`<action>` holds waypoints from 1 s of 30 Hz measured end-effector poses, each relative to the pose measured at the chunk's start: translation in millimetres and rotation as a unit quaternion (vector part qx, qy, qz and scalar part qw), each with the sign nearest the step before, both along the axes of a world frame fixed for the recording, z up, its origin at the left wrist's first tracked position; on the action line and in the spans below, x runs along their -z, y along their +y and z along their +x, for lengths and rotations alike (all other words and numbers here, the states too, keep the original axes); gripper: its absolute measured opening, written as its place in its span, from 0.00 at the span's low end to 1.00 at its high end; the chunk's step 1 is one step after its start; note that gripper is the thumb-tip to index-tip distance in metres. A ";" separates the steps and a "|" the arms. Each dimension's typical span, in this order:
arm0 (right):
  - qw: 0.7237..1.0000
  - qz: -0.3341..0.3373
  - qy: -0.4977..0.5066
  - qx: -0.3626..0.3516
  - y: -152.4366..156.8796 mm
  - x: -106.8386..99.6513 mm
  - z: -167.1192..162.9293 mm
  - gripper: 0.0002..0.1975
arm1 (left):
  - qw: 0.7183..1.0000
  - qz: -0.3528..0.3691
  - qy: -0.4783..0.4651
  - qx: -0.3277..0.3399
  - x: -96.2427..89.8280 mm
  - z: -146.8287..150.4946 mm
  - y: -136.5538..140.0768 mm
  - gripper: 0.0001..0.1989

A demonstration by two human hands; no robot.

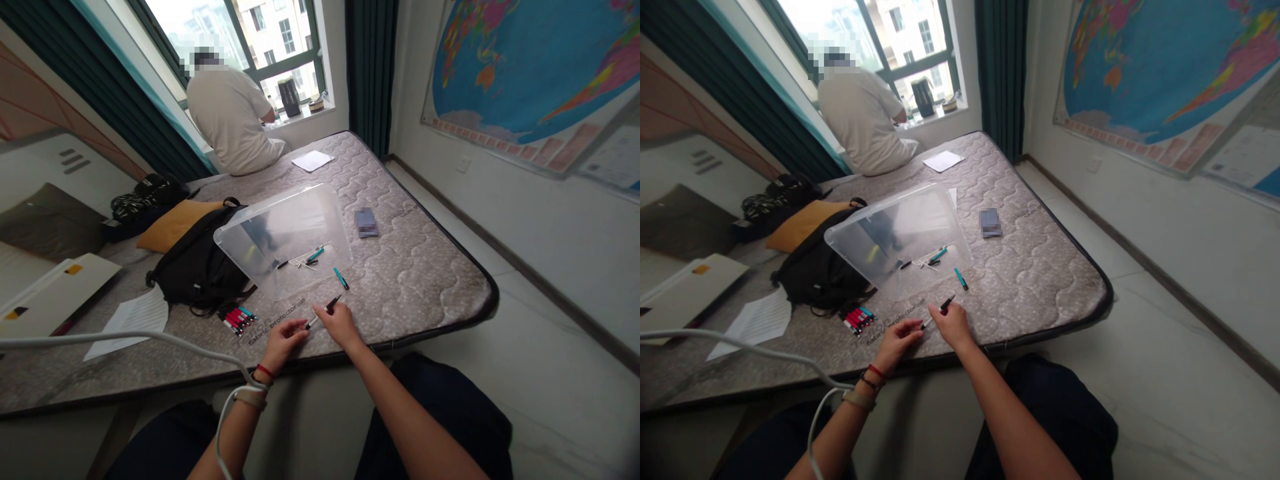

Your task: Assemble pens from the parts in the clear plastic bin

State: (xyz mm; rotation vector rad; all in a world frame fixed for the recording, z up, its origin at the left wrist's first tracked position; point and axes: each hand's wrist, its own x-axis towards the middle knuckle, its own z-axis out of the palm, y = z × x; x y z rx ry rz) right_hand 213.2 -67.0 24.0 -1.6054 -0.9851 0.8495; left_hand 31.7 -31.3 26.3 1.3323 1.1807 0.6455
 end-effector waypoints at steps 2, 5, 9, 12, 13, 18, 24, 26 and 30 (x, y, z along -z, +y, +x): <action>1.000 0.001 -0.024 -0.009 -2.1 -5.0 1.2 0.23 | 1.000 -0.004 0.007 0.003 -0.5 0.2 -0.1 0.22; 1.000 0.006 -0.023 -0.012 -2.1 -5.5 1.9 0.24 | 1.000 -0.011 0.002 0.000 -1.4 1.4 0.0 0.23; 0.991 0.029 0.133 0.000 1.5 -6.5 4.3 0.18 | 0.999 -0.025 -0.018 -0.022 -1.4 4.2 0.4 0.26; 0.935 0.060 0.348 -0.014 1.9 -16.3 9.8 0.25 | 0.999 -0.026 -0.023 -0.033 -0.5 5.6 0.8 0.26; 0.914 0.073 0.399 -0.021 1.5 -20.1 11.8 0.26 | 0.999 -0.025 -0.024 -0.036 -0.1 5.6 1.1 0.26; 0.892 0.105 0.440 -0.002 1.6 -24.6 15.0 0.22 | 0.998 -0.026 -0.034 -0.041 2.7 3.5 2.8 0.25; 0.915 0.064 0.393 0.065 6.8 -13.2 12.1 0.23 | 0.998 -0.035 -0.044 -0.039 4.5 2.6 4.1 0.26; 0.902 0.081 0.421 0.047 6.6 -14.7 12.2 0.25 | 0.998 -0.033 -0.044 -0.042 5.0 2.8 4.2 0.25; 0.881 0.118 0.458 0.033 5.9 -17.1 11.7 0.27 | 0.997 -0.029 -0.038 -0.052 6.4 4.0 4.0 0.26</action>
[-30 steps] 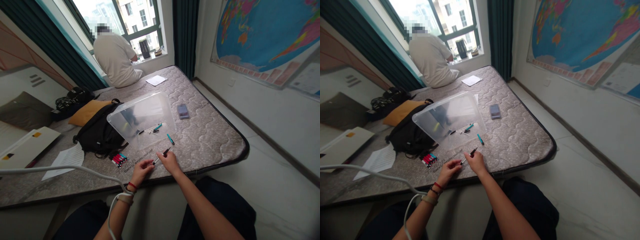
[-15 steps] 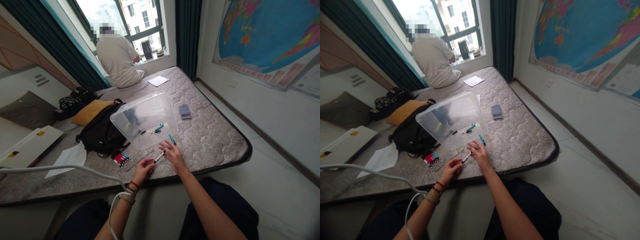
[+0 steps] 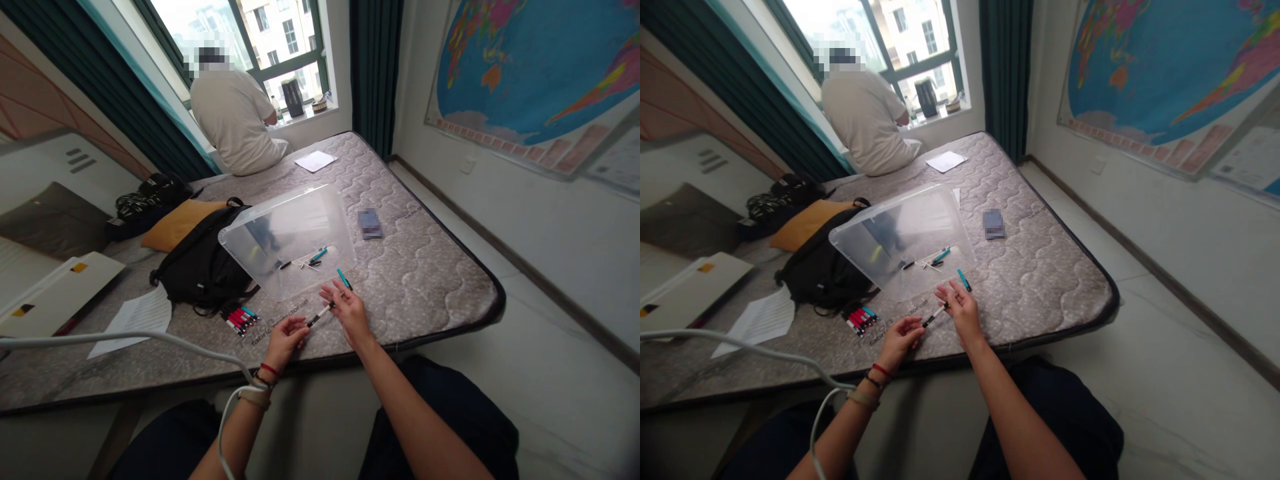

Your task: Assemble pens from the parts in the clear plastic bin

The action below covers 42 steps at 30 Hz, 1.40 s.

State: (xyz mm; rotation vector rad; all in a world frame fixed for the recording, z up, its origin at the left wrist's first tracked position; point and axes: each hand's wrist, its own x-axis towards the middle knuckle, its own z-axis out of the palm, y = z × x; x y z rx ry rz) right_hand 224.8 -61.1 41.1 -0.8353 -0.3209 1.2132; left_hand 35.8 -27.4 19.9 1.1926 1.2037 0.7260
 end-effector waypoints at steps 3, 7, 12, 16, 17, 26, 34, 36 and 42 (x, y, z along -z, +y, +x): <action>0.998 -0.045 -0.017 0.036 0.4 3.7 -0.8 0.29 | 1.000 0.002 0.002 -0.003 0.7 1.6 -0.3 0.27; 0.998 -0.056 -0.001 0.017 0.4 8.5 -2.3 0.26 | 1.000 0.000 0.010 -0.017 -1.0 4.3 -0.7 0.27; 1.000 -0.003 0.017 -0.021 0.6 6.0 -5.4 0.22 | 0.999 0.001 0.027 -0.034 -4.7 7.4 -0.7 0.27; 0.998 -0.046 -0.041 0.009 2.1 7.0 -5.2 0.19 | 0.999 -0.001 0.027 -0.023 -6.1 6.8 -0.6 0.28; 0.997 -0.056 -0.048 0.013 2.2 7.7 -4.8 0.19 | 0.999 -0.002 0.025 -0.021 -6.5 6.4 -0.8 0.28; 1.000 -0.015 0.020 -0.010 0.6 4.0 -3.1 0.23 | 1.000 0.005 0.017 -0.023 -7.8 4.6 -2.3 0.27; 0.998 -0.045 0.049 0.008 1.6 9.2 -6.0 0.21 | 0.999 0.002 0.012 -0.036 -6.0 3.3 -2.1 0.26; 0.998 -0.018 0.066 -0.009 0.9 7.2 -6.7 0.22 | 0.999 -0.002 0.011 -0.045 -7.2 3.9 -2.2 0.26; 0.998 -0.050 0.034 0.019 1.3 8.5 -8.3 0.17 | 0.999 -0.008 0.009 -0.045 -5.4 2.3 -1.4 0.26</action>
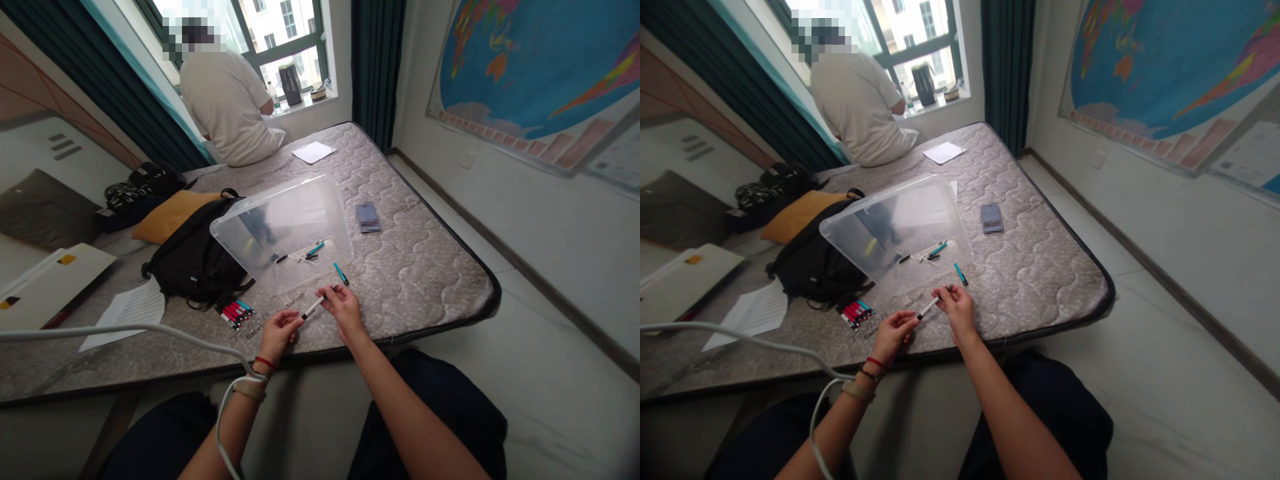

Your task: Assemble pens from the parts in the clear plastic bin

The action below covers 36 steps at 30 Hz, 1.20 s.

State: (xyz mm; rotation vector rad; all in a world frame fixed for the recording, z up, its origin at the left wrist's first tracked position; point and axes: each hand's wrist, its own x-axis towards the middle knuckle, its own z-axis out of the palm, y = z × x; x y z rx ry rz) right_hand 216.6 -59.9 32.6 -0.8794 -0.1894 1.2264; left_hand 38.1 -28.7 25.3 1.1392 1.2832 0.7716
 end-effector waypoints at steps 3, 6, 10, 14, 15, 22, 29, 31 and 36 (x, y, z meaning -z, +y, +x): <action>1.000 -0.012 -0.006 0.010 0.9 1.4 -0.1 0.17 | 1.000 -0.001 0.000 0.000 2.9 -2.1 0.8 0.26; 0.999 0.015 0.035 -0.017 0.7 0.8 0.5 0.19 | 1.000 0.007 -0.003 -0.005 4.9 -3.2 1.0 0.26; 0.998 0.037 0.043 -0.029 0.0 2.0 1.5 0.20 | 1.000 0.014 -0.010 -0.009 6.8 -3.5 0.4 0.25; 0.999 0.029 0.020 -0.024 -0.1 3.9 2.6 0.18 | 1.000 0.017 -0.007 -0.007 6.8 -3.7 -0.3 0.24; 0.999 0.031 0.021 -0.031 0.1 3.8 2.8 0.19 | 1.000 0.016 -0.005 -0.004 6.3 -3.7 -0.4 0.24; 1.000 0.001 -0.021 -0.023 5.4 9.8 0.6 0.19 | 1.000 0.006 0.020 0.022 1.6 -2.9 0.2 0.26; 0.999 -0.033 0.025 -0.034 5.5 11.3 2.6 0.21 | 1.000 0.007 0.016 0.011 5.1 -2.9 2.0 0.26; 0.997 -0.028 0.060 -0.038 4.4 8.9 3.5 0.21 | 1.000 0.010 0.010 0.008 6.8 -3.7 2.3 0.26; 0.997 -0.031 0.064 -0.004 4.3 9.7 2.3 0.18 | 1.000 0.015 0.007 0.009 10.1 -6.0 1.9 0.25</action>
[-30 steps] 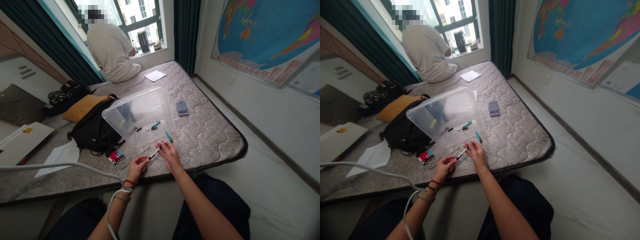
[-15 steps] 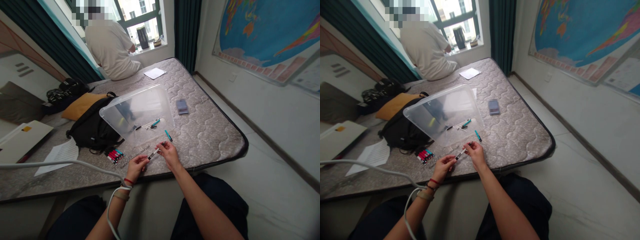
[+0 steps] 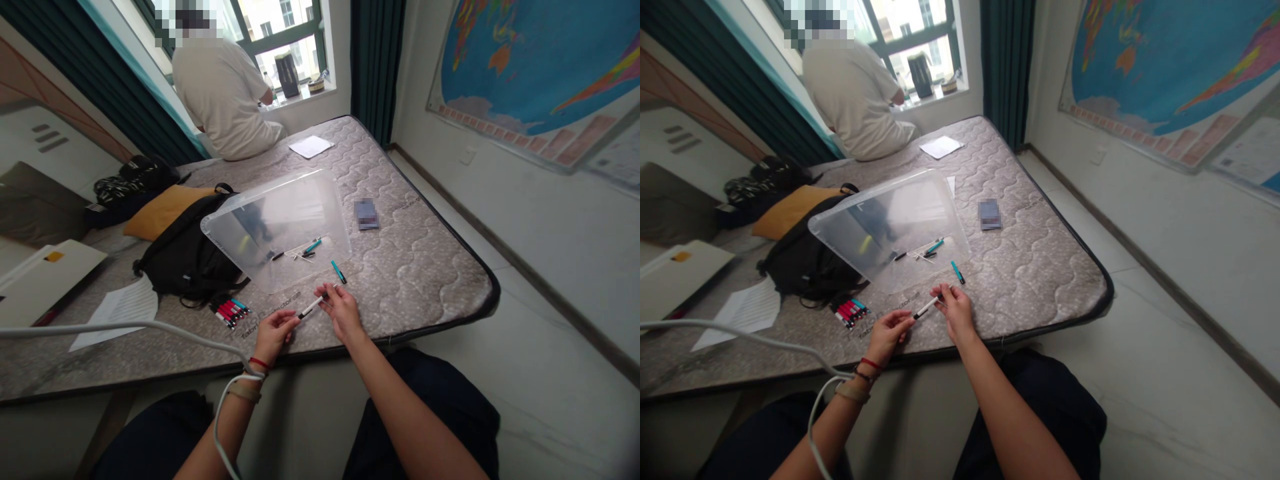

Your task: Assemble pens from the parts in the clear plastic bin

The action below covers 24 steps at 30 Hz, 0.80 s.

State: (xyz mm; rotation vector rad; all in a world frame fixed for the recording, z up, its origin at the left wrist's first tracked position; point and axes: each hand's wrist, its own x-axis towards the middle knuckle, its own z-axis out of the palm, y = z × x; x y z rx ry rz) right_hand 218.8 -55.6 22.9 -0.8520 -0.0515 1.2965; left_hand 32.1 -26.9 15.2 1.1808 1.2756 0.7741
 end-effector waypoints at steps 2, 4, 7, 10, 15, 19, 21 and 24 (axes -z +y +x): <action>1.000 -0.005 -0.024 0.010 0.7 1.9 -1.1 0.18 | 1.000 0.001 0.003 0.006 0.3 -0.4 -0.4 0.24; 0.999 -0.008 -0.043 0.014 1.4 3.4 -1.7 0.18 | 1.000 0.001 0.006 0.012 -0.3 -0.2 -0.7 0.23; 0.998 -0.017 -0.053 0.002 2.0 4.2 -1.9 0.19 | 1.000 0.001 0.007 0.008 -2.5 1.1 -1.0 0.23; 0.999 -0.014 -0.037 -0.022 2.2 4.1 -1.3 0.20 | 1.000 0.002 0.009 -0.004 -4.1 2.5 -0.9 0.24; 0.998 -0.005 -0.046 -0.047 1.7 3.0 -0.3 0.24 | 1.000 0.006 0.000 -0.004 -4.1 2.6 -0.4 0.24; 0.994 -0.006 -0.094 -0.058 0.9 2.0 -1.2 0.21 | 1.000 0.002 -0.006 0.006 -4.0 1.2 -0.6 0.24; 0.992 -0.001 -0.113 -0.059 0.8 3.0 -2.0 0.20 | 1.000 0.006 -0.012 0.016 -2.8 0.4 -1.6 0.24; 0.990 0.001 -0.130 -0.056 0.8 5.9 -2.7 0.20 | 0.999 0.012 -0.005 0.037 0.5 -0.1 -4.8 0.23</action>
